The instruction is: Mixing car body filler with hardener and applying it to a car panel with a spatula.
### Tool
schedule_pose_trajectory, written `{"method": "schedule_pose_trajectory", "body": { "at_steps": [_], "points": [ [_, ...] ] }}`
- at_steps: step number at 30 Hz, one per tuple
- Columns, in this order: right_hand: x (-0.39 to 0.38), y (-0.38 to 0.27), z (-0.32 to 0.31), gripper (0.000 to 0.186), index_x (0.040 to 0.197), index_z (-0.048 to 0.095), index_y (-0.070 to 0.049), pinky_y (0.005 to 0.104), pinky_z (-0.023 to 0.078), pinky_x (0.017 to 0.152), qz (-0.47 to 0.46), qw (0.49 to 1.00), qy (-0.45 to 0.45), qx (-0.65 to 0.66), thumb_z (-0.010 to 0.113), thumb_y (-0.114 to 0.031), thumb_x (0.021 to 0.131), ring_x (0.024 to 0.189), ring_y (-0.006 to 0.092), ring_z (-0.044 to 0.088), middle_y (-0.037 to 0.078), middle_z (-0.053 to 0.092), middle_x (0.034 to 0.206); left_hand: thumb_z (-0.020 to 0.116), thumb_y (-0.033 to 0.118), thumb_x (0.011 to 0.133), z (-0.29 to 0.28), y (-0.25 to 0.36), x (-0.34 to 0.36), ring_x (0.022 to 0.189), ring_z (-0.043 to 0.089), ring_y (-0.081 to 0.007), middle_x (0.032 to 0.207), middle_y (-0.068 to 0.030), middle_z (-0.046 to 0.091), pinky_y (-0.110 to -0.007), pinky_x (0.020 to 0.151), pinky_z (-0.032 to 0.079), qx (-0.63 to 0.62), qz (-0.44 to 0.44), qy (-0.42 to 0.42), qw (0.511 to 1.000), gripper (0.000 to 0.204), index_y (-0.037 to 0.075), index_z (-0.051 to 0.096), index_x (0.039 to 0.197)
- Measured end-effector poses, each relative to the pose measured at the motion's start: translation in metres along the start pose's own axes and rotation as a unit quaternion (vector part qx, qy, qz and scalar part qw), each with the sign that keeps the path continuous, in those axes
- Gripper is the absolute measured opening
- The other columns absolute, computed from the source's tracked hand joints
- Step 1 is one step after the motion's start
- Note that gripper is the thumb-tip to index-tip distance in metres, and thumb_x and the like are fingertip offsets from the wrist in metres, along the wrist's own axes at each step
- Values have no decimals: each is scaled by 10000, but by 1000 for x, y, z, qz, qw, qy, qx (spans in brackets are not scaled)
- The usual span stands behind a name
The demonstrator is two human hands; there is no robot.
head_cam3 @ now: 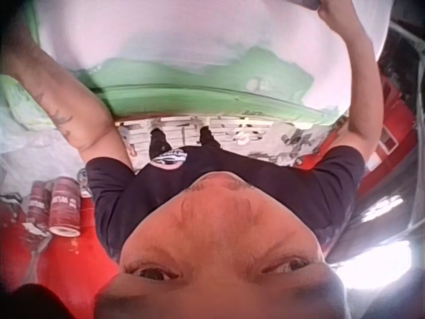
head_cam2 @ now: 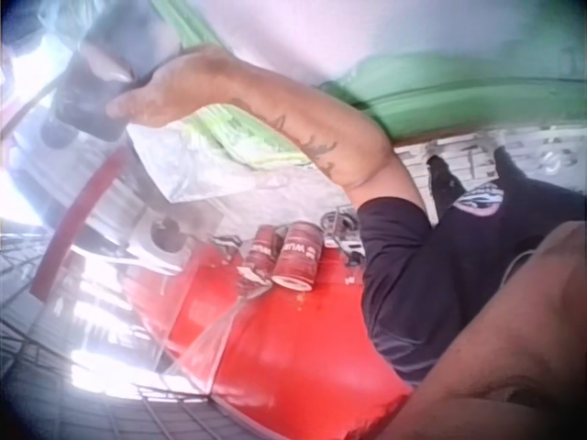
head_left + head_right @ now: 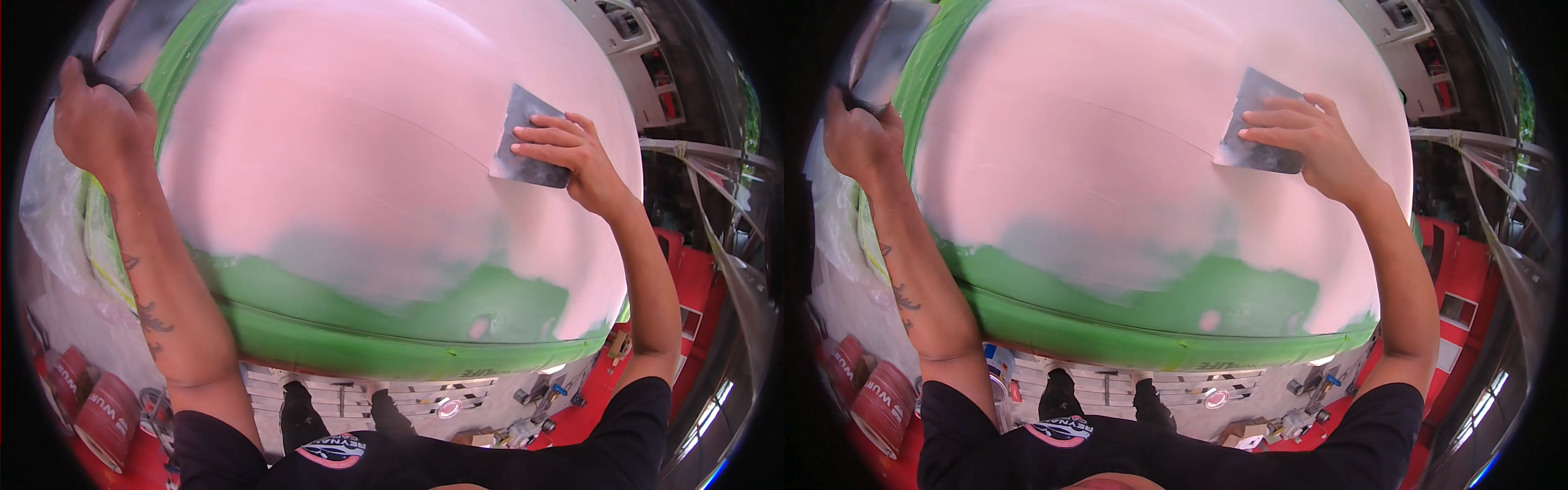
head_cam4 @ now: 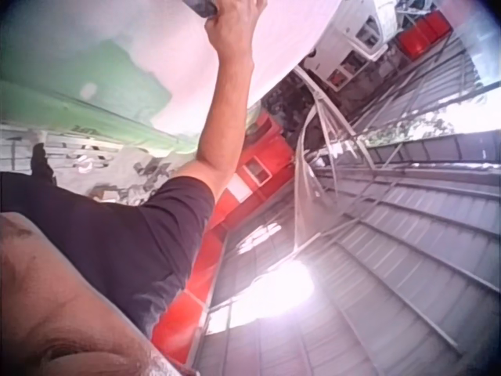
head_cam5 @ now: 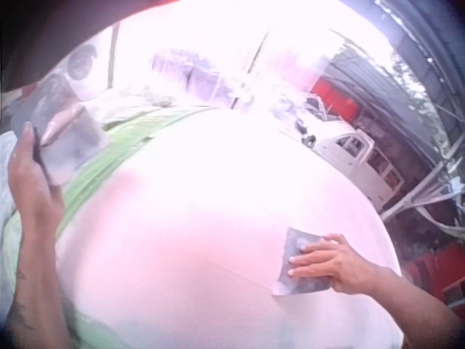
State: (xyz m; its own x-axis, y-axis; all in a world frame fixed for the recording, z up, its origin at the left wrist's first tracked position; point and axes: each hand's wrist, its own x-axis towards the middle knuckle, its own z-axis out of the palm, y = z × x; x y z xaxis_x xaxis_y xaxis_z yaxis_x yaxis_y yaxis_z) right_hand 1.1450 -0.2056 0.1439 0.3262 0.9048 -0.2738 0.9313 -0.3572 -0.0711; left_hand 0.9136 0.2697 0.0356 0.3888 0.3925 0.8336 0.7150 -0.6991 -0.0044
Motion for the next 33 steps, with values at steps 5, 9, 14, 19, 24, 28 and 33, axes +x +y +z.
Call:
{"method": "schedule_pose_trajectory", "body": {
  "at_steps": [5,9,14,19,24,28,33],
  "points": [
    [-21,6,4,785,1253,756,-209,496,275,1190,26,1000,-10,5,557,249,647,1390,265,528,5,685,1374,795,121,722,-4,11,1,977,693,-363,1109,-199,713,-427,893,549,-79,-53,1,995,598,0,639,1286],
    [-35,6,-14,782,1238,759,-209,484,251,1213,41,997,-62,-23,566,249,635,1381,242,536,-8,697,1346,696,140,878,-17,33,10,936,700,-308,1110,-179,708,-403,870,559,-154,-156,-10,976,433,-28,633,1272],
    [-17,10,-57,647,1278,718,-125,424,347,1184,75,997,14,-31,572,209,744,1325,264,585,74,690,1331,561,199,1050,-29,65,27,936,705,-222,1098,-112,686,-351,797,594,-699,-481,83,522,316,-74,631,1193],
    [72,-51,-68,424,1416,552,-6,293,473,1013,-31,900,420,111,631,29,1001,1181,184,610,113,656,1279,510,223,1091,-35,67,31,1062,702,-266,1207,-122,684,-426,898,606,-794,-477,-20,378,325,-45,600,1252],
    [169,-138,-68,539,1447,563,-54,390,462,1058,-286,823,483,89,651,61,927,1253,301,571,183,556,1398,486,284,1093,-41,70,24,1074,698,-244,1230,-105,692,-422,900,581,-815,-470,-103,323,356,11,593,1296],
    [202,-153,-68,571,1456,603,-165,448,434,1101,-311,878,364,-8,667,-10,909,1319,385,515,245,489,1473,389,352,1112,-49,81,20,1200,651,-307,1309,-174,666,-428,1085,485,-918,-360,-118,118,491,-18,552,1390],
    [187,-116,-84,626,1446,585,-123,357,478,1051,-217,897,363,-130,610,161,889,1242,294,597,130,590,1387,455,301,1101,-51,60,25,1125,673,-265,1264,-132,671,-427,953,546,-921,-362,-100,100,403,-9,569,1332]
  ]
}}
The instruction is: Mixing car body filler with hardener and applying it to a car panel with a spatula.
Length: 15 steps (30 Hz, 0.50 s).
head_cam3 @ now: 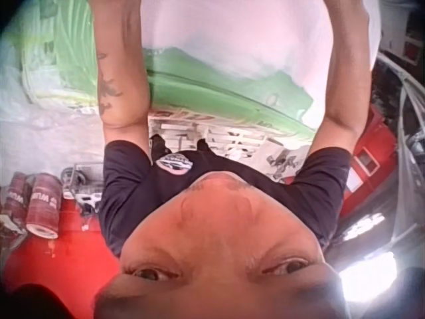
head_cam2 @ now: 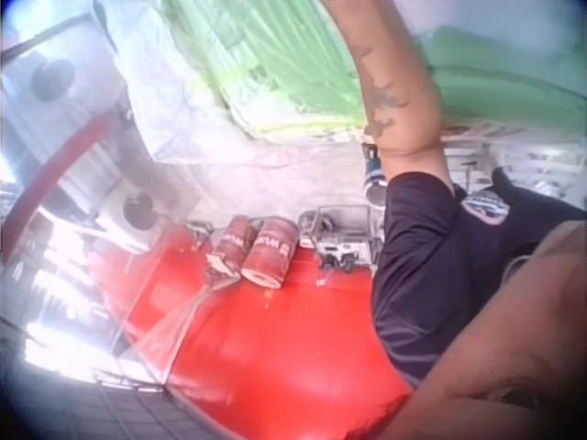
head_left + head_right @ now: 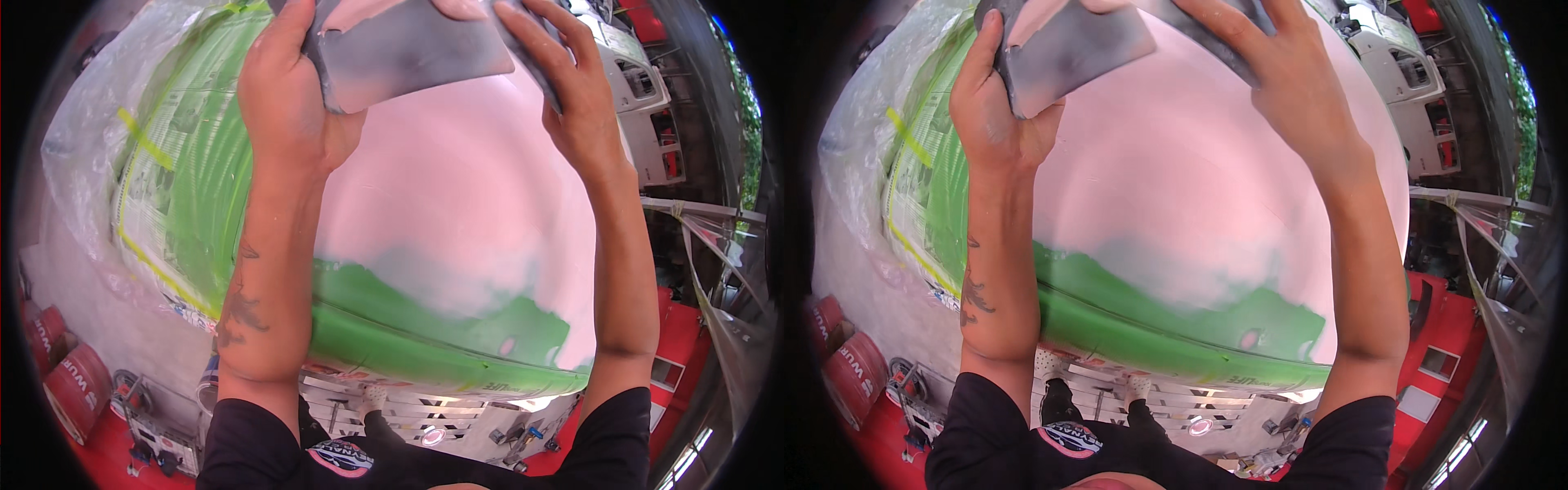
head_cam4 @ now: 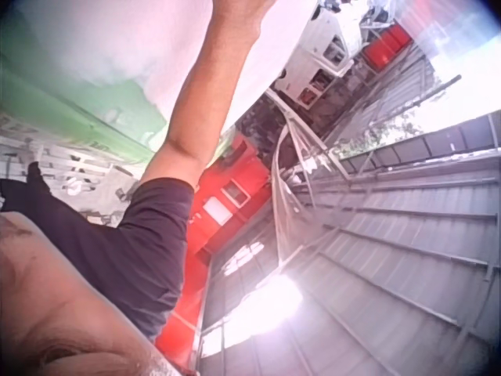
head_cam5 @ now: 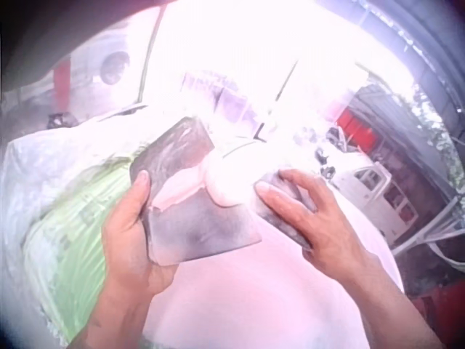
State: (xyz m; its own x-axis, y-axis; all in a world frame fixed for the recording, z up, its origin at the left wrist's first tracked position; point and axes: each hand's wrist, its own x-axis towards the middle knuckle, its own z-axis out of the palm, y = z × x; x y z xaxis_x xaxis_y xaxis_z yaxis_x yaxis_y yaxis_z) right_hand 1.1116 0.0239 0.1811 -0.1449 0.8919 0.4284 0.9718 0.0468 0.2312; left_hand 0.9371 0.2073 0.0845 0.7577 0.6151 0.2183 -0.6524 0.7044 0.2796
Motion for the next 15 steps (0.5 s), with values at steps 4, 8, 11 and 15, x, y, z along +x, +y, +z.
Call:
{"method": "schedule_pose_trajectory", "body": {
  "at_steps": [4,8,11,15],
  "points": [
    [-25,27,-2,745,1427,624,-209,395,472,1059,134,989,-65,24,527,193,806,1254,358,578,131,586,1393,481,274,1101,-7,21,9,1061,689,-233,1202,-98,679,-426,870,592,121,175,160,964,348,-9,597,1267],
    [-43,42,2,792,1381,651,-177,420,467,1050,175,981,-54,60,427,230,739,1221,370,601,144,625,1336,535,241,1065,-12,20,10,914,659,-210,1053,-97,634,-342,740,570,182,302,208,912,306,-58,594,1098],
    [-46,49,8,647,1384,633,-117,388,447,1077,194,969,-106,109,473,189,837,1269,357,585,157,614,1368,534,255,1055,-12,20,10,969,626,-217,1089,-104,597,-333,741,557,363,292,320,825,312,-48,591,1103],
    [-40,56,35,665,1336,656,-122,417,434,1096,196,962,-120,146,455,206,794,1280,358,579,135,638,1349,551,287,1043,-7,15,9,983,614,-217,1107,-109,586,-329,738,557,307,294,334,841,344,-47,591,1118]
  ]
}}
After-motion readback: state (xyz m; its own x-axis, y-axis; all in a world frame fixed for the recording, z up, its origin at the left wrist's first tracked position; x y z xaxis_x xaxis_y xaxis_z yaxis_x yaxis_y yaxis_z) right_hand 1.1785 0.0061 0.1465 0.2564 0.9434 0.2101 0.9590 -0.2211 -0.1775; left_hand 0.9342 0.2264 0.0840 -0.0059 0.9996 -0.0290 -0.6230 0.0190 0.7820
